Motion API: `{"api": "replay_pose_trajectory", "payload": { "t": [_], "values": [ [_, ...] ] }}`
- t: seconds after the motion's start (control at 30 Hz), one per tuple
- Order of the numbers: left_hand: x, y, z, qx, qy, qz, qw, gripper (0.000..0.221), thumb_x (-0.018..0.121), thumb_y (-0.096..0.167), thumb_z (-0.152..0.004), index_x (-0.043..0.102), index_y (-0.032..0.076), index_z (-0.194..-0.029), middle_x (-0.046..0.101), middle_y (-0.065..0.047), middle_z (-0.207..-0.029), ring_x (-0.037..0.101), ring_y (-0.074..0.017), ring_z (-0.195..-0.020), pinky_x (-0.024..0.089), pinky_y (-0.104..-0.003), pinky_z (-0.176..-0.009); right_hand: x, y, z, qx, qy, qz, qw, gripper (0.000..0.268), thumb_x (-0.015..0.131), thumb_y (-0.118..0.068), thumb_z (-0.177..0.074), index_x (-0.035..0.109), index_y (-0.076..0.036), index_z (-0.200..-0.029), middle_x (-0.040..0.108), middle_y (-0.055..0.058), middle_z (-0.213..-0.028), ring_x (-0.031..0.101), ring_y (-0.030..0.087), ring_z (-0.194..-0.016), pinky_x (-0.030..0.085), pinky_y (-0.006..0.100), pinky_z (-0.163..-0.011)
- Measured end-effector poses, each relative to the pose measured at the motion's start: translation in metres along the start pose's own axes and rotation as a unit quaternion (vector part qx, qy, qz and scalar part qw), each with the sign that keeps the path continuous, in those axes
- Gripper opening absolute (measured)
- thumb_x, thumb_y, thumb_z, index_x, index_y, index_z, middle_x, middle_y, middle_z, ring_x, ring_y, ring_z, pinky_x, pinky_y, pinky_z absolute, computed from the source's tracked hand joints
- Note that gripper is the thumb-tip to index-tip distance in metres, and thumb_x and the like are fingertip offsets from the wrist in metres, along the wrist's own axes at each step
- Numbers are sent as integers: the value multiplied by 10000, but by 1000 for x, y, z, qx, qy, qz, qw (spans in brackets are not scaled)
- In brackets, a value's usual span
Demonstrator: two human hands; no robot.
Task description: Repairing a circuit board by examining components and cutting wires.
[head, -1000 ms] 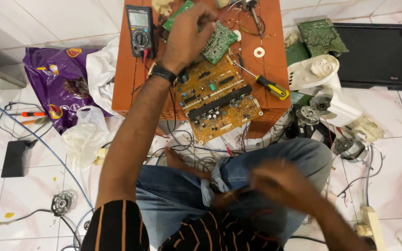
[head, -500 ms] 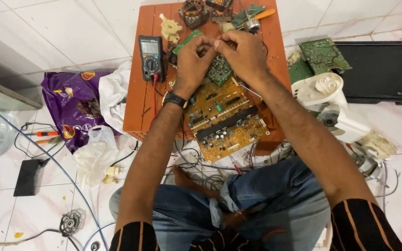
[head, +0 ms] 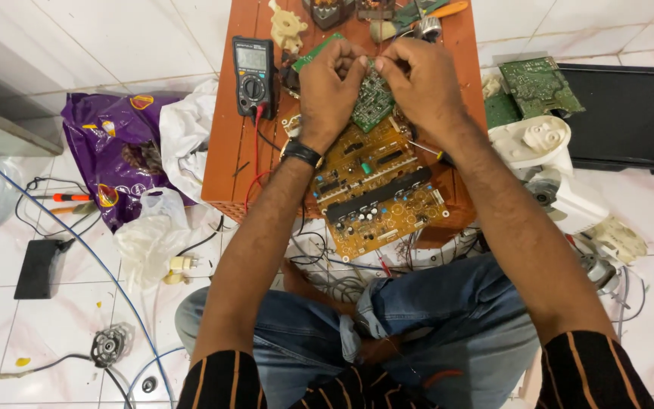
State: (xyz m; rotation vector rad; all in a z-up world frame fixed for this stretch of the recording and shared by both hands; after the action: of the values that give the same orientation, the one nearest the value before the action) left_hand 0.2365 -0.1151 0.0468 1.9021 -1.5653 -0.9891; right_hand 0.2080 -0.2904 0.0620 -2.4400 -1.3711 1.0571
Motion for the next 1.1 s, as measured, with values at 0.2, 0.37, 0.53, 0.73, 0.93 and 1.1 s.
{"api": "replay_pose_trajectory", "payload": {
  "t": [0.2, 0.37, 0.53, 0.73, 0.93, 1.1],
  "values": [
    [2, -9, 0, 30, 38, -25, 998, 69, 690, 67, -988, 661, 31, -1038, 767, -25, -843, 734, -69, -755, 598, -232, -686, -6, -1, 6, 40, -30, -76, 996, 132, 736, -69, -1048, 668, 10, -968, 660, 68, -839, 589, 131, -730, 462, 311, -638],
    [0, 0, -3, 29, 14, -68, 997, 95, 684, 54, -971, 647, 38, -1057, 745, -46, -890, 731, -100, -787, 599, -257, -706, 5, 15, 7, -13, -23, -159, 987, 42, 645, -12, -1088, 676, 11, -1072, 732, 35, -1058, 669, 105, -931, 550, 269, -796],
    [-3, 18, -6, 86, -93, -73, 989, 160, 751, 126, -974, 662, 55, -1086, 765, -63, -898, 763, -143, -819, 605, -302, -734, 7, 17, 0, 227, -69, -348, 907, 108, 625, -156, -1095, 595, -57, -1068, 678, 9, -901, 610, 65, -660, 484, 234, -561],
    [-15, 29, -10, 145, -85, -125, 978, 97, 771, 112, -945, 707, 40, -955, 762, -66, -865, 751, -159, -793, 582, -322, -707, 5, 18, -3, 190, -78, -326, 923, 114, 633, -160, -1094, 593, -63, -1049, 685, -3, -919, 603, 55, -668, 495, 234, -561],
    [-19, -11, -19, 74, -7, -110, 991, 32, 749, 104, -946, 737, 91, -919, 775, -17, -843, 734, -109, -754, 609, -295, -692, 5, 42, 9, 169, -57, -403, 898, 106, 635, -117, -1135, 596, -89, -1041, 649, 19, -925, 600, 74, -747, 509, 242, -655],
    [-15, 0, -12, 60, -27, -66, 996, 66, 722, 91, -962, 684, 61, -1007, 761, -23, -906, 754, -102, -833, 629, -291, -724, -5, 20, 4, 248, -43, -399, 882, 89, 610, -167, -1087, 625, -130, -1008, 685, 1, -883, 619, 72, -664, 494, 237, -556]
  ]
}}
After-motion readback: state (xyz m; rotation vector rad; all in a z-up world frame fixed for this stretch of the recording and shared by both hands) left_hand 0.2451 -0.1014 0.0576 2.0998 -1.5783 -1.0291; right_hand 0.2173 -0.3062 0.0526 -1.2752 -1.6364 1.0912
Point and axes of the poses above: each hand's wrist, its own z-axis away from the middle knuckle, its own x-axis out of the palm, y = z × x, the point moved 2 cm from there along -z, towards the middle knuckle
